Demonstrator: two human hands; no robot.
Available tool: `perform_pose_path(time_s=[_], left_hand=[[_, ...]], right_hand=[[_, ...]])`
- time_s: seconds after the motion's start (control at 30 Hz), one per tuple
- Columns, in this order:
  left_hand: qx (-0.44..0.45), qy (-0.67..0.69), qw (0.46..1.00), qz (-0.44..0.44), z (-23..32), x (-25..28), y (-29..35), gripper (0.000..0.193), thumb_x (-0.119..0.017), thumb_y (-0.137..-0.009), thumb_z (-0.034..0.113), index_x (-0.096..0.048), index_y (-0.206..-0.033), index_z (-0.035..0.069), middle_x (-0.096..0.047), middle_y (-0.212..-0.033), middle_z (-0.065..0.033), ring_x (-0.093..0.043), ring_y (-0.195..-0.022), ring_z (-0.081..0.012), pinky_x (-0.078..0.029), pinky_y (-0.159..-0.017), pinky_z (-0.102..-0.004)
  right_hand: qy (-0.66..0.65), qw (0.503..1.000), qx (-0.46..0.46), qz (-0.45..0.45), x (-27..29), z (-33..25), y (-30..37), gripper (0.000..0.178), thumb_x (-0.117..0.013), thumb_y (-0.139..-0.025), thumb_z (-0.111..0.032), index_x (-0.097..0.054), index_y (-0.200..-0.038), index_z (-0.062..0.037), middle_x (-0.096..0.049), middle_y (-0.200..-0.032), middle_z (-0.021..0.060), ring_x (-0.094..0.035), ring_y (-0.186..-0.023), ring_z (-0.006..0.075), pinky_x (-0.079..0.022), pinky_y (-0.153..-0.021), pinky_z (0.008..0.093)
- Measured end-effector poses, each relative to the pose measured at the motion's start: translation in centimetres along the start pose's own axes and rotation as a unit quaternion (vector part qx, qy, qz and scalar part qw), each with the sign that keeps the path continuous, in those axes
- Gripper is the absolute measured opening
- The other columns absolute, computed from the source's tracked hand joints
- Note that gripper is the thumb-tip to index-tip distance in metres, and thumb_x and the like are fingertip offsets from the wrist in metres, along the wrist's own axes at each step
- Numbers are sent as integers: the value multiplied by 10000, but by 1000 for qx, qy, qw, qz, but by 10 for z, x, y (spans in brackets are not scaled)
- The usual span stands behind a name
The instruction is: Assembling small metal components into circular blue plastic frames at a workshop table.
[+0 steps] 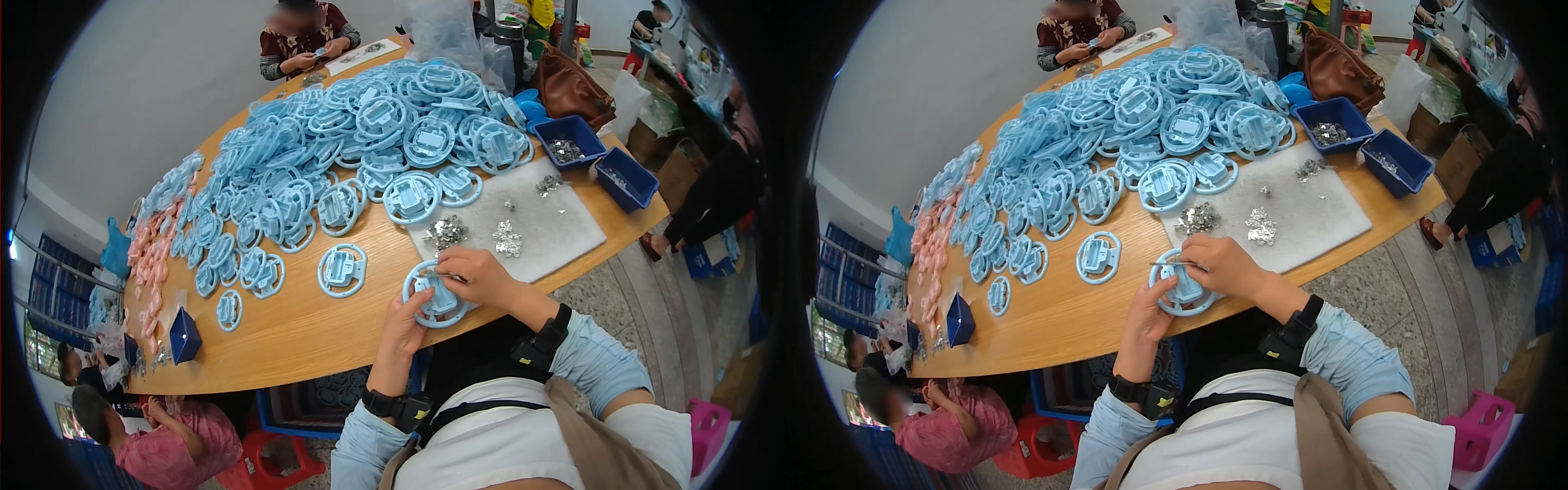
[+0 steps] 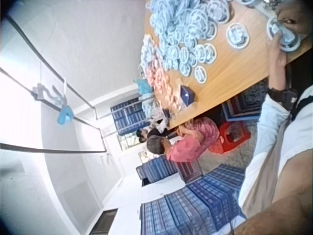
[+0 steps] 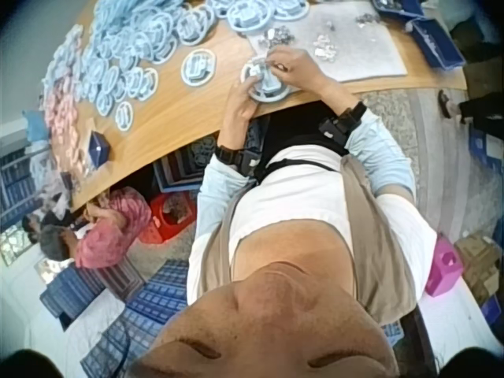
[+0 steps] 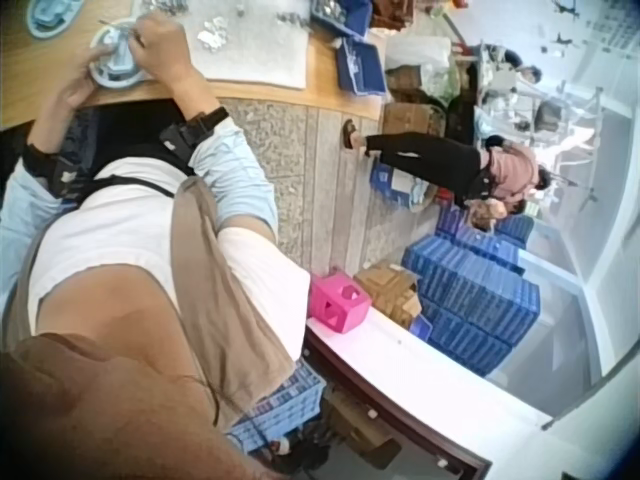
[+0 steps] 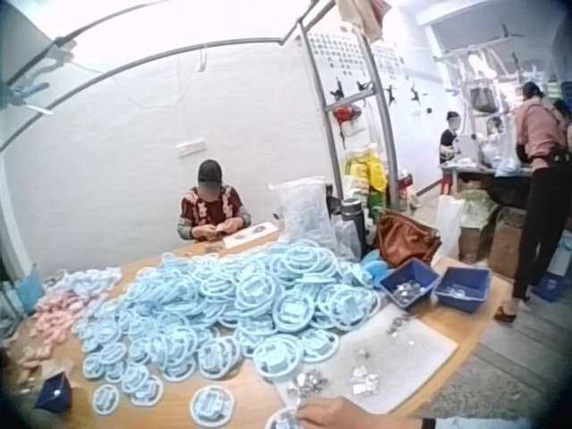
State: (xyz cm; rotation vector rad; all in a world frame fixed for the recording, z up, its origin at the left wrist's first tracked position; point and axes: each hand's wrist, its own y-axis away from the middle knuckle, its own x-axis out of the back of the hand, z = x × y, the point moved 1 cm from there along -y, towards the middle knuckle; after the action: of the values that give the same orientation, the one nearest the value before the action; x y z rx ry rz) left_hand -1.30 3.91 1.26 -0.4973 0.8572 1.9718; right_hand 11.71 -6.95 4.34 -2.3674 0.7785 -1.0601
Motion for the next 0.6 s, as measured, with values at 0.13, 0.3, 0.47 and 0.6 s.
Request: perform_pose_path(time_s=[0.13,0.3,0.47,0.6], left_hand=[[7,4,1000,3,0,1,0,337,-617,-771,62,-490,-1083,50,-578,-983,-65,-587,-904,-177,-507,-785,-366],[1,-28,999,28,0,3,-1,274,-606,-785,72,-516,-1042,41,-590,-926,-56,-603,-831,-157,-523,-735,-315],[2,-8,999,47,0,-4,1,244,-634,-778,108,-542,-999,60,-587,-884,-26,-586,-792,-118,-499,-650,-248],[0,-14,999,46,-1,0,0,254,-634,-777,107,-541,-1008,53,-593,-896,-39,-593,-812,-132,-506,-673,-262]], right_hand=[[71,996,53,-14,-2,-3,3,232,-660,-650,-32,-610,-876,-52,-594,-917,72,-611,-659,232,-501,-550,284],[115,992,59,-9,-3,-8,9,222,-662,-655,-40,-611,-870,-55,-601,-914,54,-617,-659,216,-502,-533,274],[111,991,67,35,-1,-12,12,167,-643,-677,-74,-593,-836,-65,-586,-886,33,-596,-616,215,-485,-508,287],[97,994,43,13,0,-11,14,221,-664,-652,-41,-620,-868,-54,-617,-920,62,-627,-692,222,-511,-557,280]])
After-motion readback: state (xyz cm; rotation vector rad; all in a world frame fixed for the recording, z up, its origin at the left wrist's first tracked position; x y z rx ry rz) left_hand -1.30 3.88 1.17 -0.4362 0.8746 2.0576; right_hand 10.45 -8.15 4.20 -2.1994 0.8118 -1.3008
